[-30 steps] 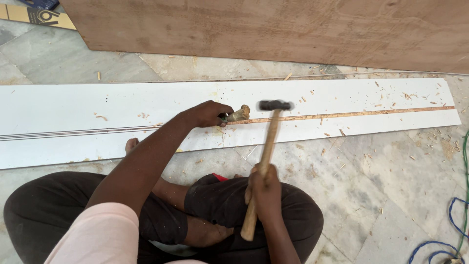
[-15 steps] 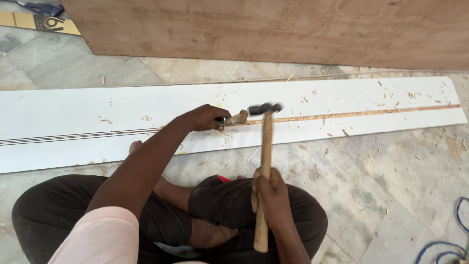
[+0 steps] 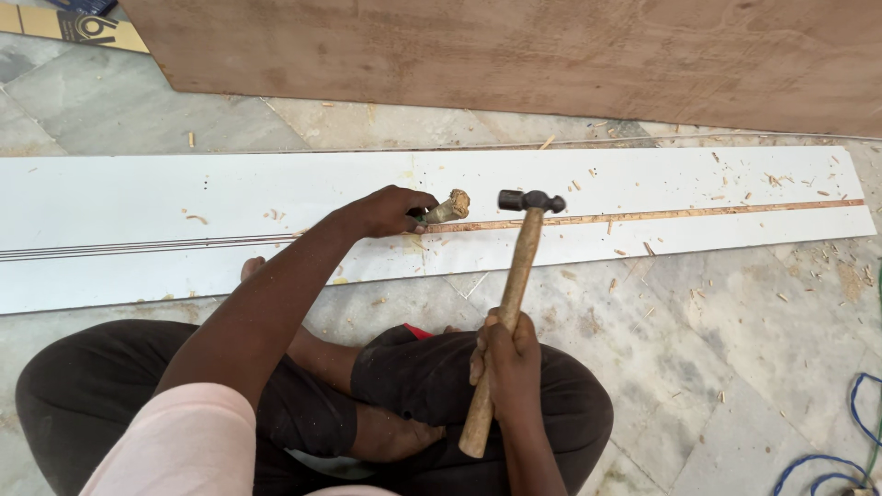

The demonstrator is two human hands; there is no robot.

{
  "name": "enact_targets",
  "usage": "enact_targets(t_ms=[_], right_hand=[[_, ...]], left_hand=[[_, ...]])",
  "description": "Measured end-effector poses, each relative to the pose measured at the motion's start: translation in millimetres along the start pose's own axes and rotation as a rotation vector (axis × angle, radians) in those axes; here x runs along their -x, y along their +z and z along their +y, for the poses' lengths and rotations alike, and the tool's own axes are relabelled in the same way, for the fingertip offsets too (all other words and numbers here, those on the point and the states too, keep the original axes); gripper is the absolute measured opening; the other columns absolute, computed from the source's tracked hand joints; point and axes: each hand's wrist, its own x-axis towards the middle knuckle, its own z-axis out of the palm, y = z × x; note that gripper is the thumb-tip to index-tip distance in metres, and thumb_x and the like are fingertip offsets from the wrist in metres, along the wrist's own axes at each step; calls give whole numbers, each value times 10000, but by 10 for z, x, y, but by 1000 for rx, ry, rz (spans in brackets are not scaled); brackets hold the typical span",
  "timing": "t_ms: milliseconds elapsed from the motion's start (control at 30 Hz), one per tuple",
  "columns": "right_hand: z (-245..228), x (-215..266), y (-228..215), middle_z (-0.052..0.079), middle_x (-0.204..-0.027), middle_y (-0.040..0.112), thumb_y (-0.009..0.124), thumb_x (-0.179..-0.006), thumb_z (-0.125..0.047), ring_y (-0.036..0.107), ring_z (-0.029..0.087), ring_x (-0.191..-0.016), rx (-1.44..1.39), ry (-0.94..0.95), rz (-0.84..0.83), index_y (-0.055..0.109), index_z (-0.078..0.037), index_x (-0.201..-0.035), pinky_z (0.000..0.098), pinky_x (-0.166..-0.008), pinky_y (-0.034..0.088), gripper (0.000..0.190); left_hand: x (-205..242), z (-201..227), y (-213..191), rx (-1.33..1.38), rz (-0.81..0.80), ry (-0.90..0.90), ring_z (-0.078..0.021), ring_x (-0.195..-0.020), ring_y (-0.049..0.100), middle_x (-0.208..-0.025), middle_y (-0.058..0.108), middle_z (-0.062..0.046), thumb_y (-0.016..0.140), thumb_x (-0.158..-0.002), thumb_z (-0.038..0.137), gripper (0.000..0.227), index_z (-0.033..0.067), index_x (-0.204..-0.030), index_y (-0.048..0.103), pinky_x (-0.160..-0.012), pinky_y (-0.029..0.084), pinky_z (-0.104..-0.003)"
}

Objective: The person sits on the floor and uses a hammer and a chisel to carve a groove along a marked line on a long white board. They repeatedly strike the chisel to remove wood shavings and deepen the groove.

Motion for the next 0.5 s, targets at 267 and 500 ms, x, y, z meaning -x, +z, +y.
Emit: enact_targets(t_ms=[267, 500], right_hand=[[-27, 86, 130, 70, -645, 529, 525, -964, -117, 505, 145, -416, 196, -22, -58, 519, -31, -1017, 301, -373, 456, 101], [-237, 65, -34, 57, -670, 532, 518, -948, -92, 487, 128, -432, 151, -94, 26, 523, -11, -1005, 306, -371, 446, 99]], left_hand=[[21, -78, 7, 4, 14, 28, -250, -1148, 678, -1241, 725, -78, 751, -866, 244, 545, 217, -1390, 604, -1000, 515, -418], [-24, -166, 45, -11, 2, 8, -248, -1162, 675, -1249, 728, -69, 765, -857, 240, 544, 224, -1381, 618, -1016, 511, -418]])
